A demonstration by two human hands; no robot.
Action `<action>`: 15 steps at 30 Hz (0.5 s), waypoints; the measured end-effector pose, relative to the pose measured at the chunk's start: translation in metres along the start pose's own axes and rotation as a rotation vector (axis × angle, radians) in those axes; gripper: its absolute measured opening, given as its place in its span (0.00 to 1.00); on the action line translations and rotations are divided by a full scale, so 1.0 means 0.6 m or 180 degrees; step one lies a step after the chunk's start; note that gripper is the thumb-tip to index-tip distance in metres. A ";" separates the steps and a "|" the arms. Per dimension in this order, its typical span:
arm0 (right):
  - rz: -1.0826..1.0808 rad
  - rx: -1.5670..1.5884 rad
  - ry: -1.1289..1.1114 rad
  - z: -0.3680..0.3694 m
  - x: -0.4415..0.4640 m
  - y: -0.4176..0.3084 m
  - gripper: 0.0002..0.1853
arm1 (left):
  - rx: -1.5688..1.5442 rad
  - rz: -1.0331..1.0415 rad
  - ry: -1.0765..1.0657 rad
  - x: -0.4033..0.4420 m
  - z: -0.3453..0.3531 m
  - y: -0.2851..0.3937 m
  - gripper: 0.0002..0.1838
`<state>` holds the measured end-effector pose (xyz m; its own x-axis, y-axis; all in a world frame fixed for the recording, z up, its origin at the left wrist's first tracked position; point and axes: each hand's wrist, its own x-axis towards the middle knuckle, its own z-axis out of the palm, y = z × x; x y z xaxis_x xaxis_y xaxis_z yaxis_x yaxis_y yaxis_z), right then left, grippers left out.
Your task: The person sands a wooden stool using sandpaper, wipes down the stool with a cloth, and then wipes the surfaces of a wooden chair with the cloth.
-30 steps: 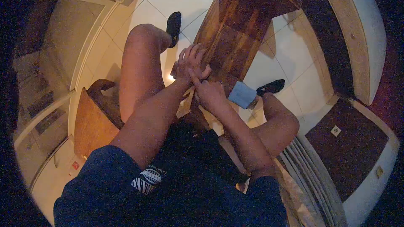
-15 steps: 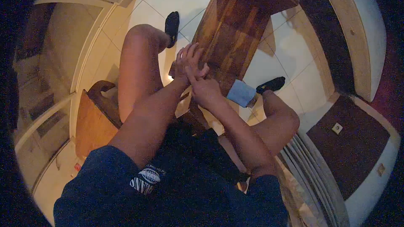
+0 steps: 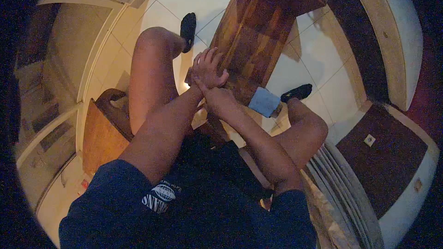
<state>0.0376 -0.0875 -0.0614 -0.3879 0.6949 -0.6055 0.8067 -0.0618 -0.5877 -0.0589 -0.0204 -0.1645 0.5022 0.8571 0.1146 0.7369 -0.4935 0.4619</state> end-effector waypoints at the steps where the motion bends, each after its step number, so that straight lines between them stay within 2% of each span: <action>1: -0.0020 0.0031 0.0015 -0.002 -0.001 -0.001 0.44 | 0.0002 -0.0004 -0.0018 0.000 0.000 0.000 0.37; 8: -0.0133 0.0244 0.0290 0.003 -0.008 0.006 0.43 | -0.0131 -0.0142 -0.0198 0.003 -0.016 0.007 0.37; 11: -0.0016 0.0358 0.0656 0.000 -0.015 0.015 0.41 | -0.0003 -0.0037 -0.0187 -0.001 -0.003 -0.001 0.37; 15: 0.0318 0.0417 0.0654 -0.041 -0.031 0.005 0.40 | -0.0046 -0.0057 -0.0295 -0.001 -0.007 -0.003 0.37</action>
<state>0.0581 -0.0829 -0.0383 -0.1997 0.8108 -0.5502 0.7666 -0.2204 -0.6031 -0.0623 -0.0198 -0.1618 0.5292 0.8482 0.0244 0.7400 -0.4754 0.4759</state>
